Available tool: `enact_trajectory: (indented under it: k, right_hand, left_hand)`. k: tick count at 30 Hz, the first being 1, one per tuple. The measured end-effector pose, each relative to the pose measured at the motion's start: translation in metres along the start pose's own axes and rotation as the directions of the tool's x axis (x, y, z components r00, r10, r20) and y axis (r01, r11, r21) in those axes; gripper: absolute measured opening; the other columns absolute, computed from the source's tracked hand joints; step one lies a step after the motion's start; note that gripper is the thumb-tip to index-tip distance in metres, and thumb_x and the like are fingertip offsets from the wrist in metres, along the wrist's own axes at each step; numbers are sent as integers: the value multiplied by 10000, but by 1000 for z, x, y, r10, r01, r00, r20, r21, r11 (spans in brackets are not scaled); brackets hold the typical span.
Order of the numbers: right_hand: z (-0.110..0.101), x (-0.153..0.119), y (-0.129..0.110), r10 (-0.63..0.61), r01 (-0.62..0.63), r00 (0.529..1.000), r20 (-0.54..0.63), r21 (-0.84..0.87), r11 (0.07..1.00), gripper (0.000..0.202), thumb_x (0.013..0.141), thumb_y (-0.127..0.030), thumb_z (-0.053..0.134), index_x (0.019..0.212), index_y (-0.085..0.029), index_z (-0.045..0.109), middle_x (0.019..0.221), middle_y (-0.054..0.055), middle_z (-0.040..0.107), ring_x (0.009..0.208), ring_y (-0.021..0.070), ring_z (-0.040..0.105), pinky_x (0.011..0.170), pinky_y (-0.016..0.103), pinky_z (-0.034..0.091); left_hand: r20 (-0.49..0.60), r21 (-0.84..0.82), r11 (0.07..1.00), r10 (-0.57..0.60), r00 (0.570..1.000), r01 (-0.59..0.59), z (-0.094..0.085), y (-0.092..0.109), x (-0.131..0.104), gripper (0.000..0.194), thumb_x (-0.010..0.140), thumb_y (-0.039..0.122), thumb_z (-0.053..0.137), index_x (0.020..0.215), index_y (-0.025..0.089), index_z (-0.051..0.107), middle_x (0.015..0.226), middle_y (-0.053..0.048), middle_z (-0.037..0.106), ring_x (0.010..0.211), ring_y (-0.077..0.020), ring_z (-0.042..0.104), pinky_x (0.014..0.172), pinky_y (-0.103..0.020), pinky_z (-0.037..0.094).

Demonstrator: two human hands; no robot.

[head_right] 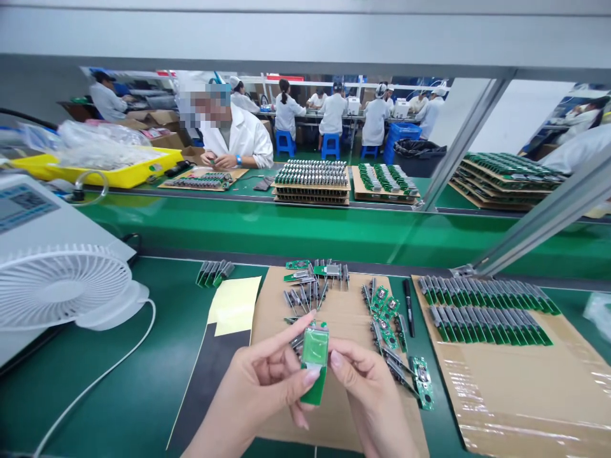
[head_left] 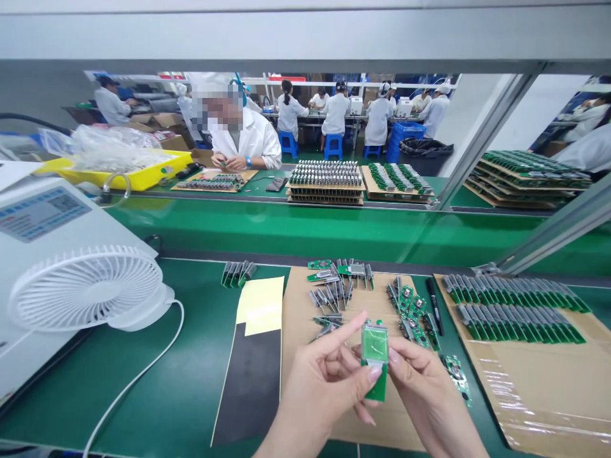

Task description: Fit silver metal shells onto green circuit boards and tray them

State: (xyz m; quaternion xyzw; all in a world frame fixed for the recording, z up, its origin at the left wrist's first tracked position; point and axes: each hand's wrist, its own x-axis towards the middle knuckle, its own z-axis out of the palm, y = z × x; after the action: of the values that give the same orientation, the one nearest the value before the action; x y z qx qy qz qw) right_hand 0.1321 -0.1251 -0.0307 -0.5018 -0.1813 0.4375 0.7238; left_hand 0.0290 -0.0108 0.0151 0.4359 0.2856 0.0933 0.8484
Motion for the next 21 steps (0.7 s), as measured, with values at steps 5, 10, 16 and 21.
enact_trajectory:
  k: [5,10,16,21]
  right_hand:
    - [0,2,-2,30,-29,999,-17,42,999,214,773,-413,754,924,-270,801,880,47,760,809,170,638,802,256,488]
    - [2,2,-4,40,-39,999,-22,44,998,214,779,-406,751,923,-256,801,949,59,763,875,183,645,804,250,486]
    - [1,4,-1,28,-27,994,-108,18,999,251,742,-437,781,922,-264,804,896,48,764,796,173,639,791,264,491]
    - [-1,-3,25,95,-86,970,-225,51,995,277,729,-469,787,913,-263,804,1064,66,748,1107,251,624,1023,345,431]
  left_hand:
    - [-18,25,1000,-2,1000,3,3,-2,-2,793,573,343,880,1301,230,586,526,72,580,456,-103,643,448,-153,550]
    - [-13,13,999,30,999,-30,0,-14,0,761,591,330,871,1295,251,591,527,70,585,453,-115,652,427,-146,536]
    - [5,66,997,28,1000,-28,-3,-4,4,768,617,312,851,1324,211,569,554,69,586,470,-117,650,482,-188,569]
    - [-130,239,963,157,979,-123,-13,-16,15,661,705,274,743,1338,239,557,617,66,565,547,-76,601,573,-190,574]
